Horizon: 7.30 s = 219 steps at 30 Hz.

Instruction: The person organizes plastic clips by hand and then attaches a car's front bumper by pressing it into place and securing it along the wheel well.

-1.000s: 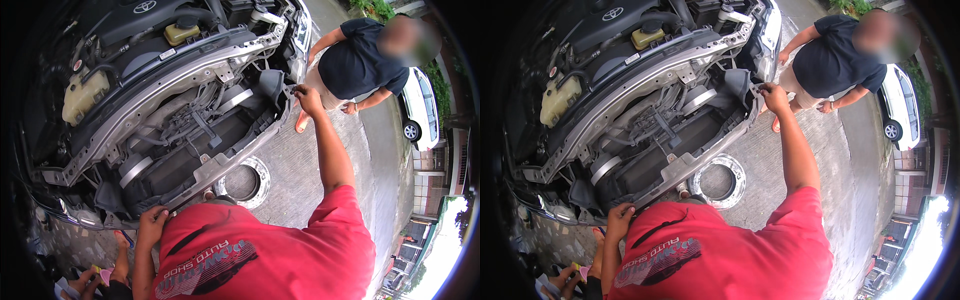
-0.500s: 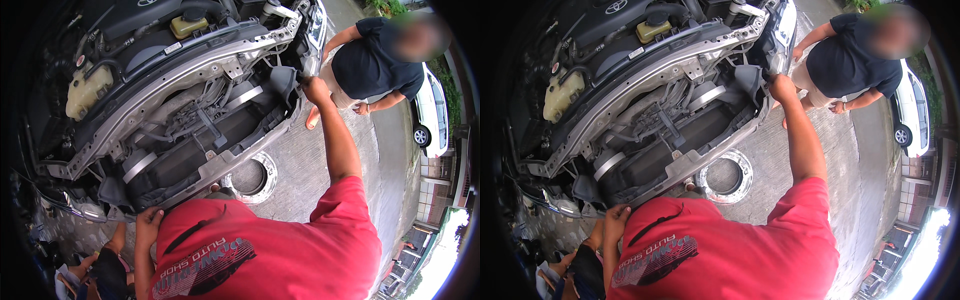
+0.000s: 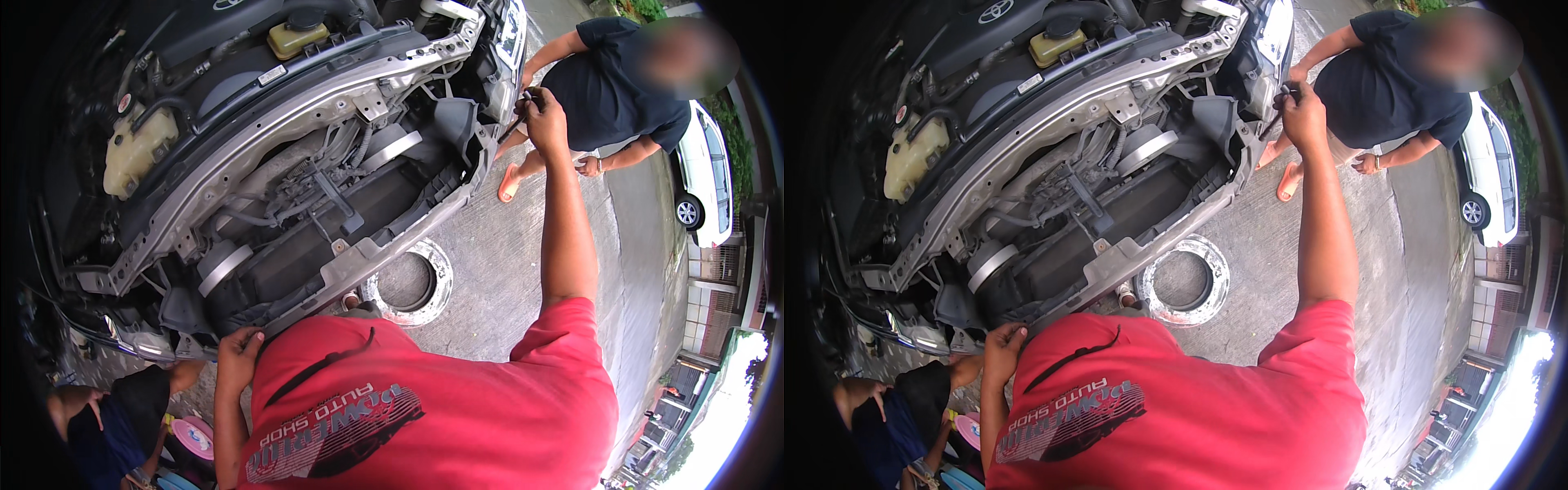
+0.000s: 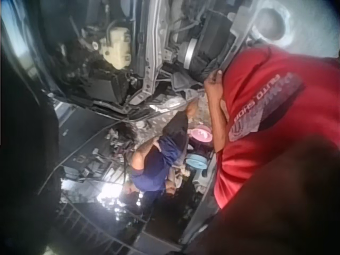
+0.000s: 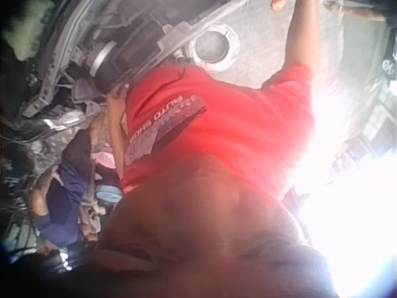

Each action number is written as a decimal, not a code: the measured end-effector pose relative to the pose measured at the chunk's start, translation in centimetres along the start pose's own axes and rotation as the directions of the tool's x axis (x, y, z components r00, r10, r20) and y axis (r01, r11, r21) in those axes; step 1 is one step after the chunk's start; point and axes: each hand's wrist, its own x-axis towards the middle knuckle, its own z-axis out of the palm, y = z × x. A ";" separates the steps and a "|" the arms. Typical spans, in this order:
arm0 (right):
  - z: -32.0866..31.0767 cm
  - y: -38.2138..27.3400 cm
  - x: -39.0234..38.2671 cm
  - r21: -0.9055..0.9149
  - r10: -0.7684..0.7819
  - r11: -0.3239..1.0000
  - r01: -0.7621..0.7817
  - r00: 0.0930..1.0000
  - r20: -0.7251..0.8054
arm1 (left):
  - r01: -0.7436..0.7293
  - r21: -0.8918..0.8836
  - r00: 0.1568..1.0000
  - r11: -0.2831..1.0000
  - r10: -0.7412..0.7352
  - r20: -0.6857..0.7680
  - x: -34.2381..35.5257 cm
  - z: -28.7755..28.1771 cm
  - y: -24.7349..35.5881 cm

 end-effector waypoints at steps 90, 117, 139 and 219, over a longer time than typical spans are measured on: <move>0.0 0.4 3.0 -0.662 -0.093 0.576 0.480 0.842 0.531 | -0.006 -0.014 1.000 1.000 0.006 -0.024 -0.5 0.7 -1.8; -3.7 -1.6 -2.3 -0.727 -0.460 0.289 0.623 0.756 0.466 | -0.016 0.094 0.999 0.995 0.019 -0.041 -0.5 -0.4 1.5; -1.5 -5.4 -0.5 -0.680 -0.009 0.464 0.568 0.771 0.637 | -0.028 -0.011 0.997 1.000 0.027 -0.073 -1.7 -0.4 -1.5; 9.0 -2.0 9.3 -0.788 0.720 0.324 0.523 0.405 0.564 | 0.171 -0.111 0.973 0.979 -0.185 -0.136 -2.3 -1.4 -4.4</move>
